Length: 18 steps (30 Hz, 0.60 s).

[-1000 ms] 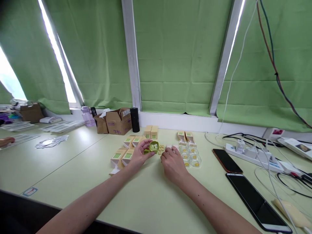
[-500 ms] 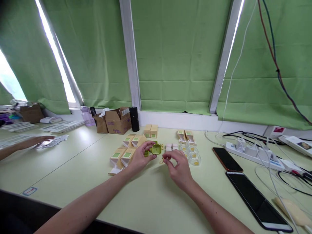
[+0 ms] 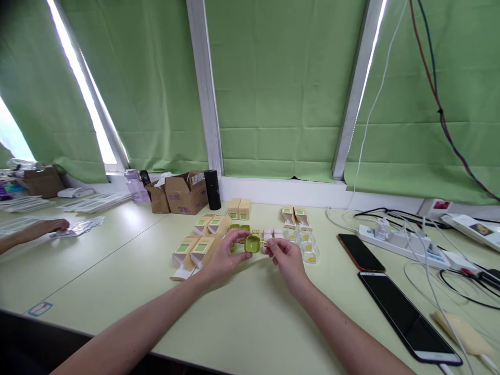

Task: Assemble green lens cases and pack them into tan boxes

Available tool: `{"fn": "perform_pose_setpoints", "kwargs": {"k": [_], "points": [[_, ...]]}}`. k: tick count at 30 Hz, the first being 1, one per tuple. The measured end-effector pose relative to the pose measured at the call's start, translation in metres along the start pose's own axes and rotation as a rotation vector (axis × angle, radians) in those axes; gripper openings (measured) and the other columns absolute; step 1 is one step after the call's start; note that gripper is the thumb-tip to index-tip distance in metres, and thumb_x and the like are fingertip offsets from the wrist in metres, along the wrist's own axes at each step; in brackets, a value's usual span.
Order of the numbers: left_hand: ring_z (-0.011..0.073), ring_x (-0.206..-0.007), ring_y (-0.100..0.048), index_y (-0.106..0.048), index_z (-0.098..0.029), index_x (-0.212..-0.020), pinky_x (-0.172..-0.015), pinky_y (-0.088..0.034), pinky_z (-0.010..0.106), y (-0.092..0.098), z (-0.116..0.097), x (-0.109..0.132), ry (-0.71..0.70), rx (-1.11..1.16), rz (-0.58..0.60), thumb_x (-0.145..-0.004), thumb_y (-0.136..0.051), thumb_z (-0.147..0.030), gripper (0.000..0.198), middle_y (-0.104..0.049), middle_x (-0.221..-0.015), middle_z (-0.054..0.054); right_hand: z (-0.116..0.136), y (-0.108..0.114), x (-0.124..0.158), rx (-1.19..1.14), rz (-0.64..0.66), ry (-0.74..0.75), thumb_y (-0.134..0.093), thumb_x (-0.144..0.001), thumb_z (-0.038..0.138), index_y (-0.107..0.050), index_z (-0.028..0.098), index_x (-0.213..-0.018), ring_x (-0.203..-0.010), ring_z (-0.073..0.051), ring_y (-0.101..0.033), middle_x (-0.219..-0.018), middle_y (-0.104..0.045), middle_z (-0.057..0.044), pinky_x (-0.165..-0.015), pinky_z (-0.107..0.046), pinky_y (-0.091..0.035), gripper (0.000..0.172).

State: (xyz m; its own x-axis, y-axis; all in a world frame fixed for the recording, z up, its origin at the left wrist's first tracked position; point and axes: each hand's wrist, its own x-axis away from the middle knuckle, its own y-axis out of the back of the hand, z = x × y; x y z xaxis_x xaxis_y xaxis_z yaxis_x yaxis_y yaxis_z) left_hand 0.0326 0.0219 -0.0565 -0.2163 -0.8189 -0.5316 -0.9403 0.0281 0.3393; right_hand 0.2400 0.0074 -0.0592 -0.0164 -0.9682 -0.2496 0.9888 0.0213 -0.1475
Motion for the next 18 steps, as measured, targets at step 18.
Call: {"fn": "perform_pose_setpoints", "kwargs": {"k": [18], "points": [[0.0261, -0.12, -0.063, -0.066, -0.022, -0.121, -0.11, -0.053, 0.05, -0.0015, 0.0031, 0.0019, -0.028, -0.011, 0.042, -0.078, -0.083, -0.018, 0.046, -0.06, -0.124, 0.01, 0.0019, -0.0008, 0.0015, -0.135, 0.044, 0.056, -0.089, -0.07, 0.053, -0.069, 0.019, -0.095, -0.065, -0.018, -0.066, -0.07, -0.069, -0.002, -0.056, -0.03, -0.054, 0.046]]}}
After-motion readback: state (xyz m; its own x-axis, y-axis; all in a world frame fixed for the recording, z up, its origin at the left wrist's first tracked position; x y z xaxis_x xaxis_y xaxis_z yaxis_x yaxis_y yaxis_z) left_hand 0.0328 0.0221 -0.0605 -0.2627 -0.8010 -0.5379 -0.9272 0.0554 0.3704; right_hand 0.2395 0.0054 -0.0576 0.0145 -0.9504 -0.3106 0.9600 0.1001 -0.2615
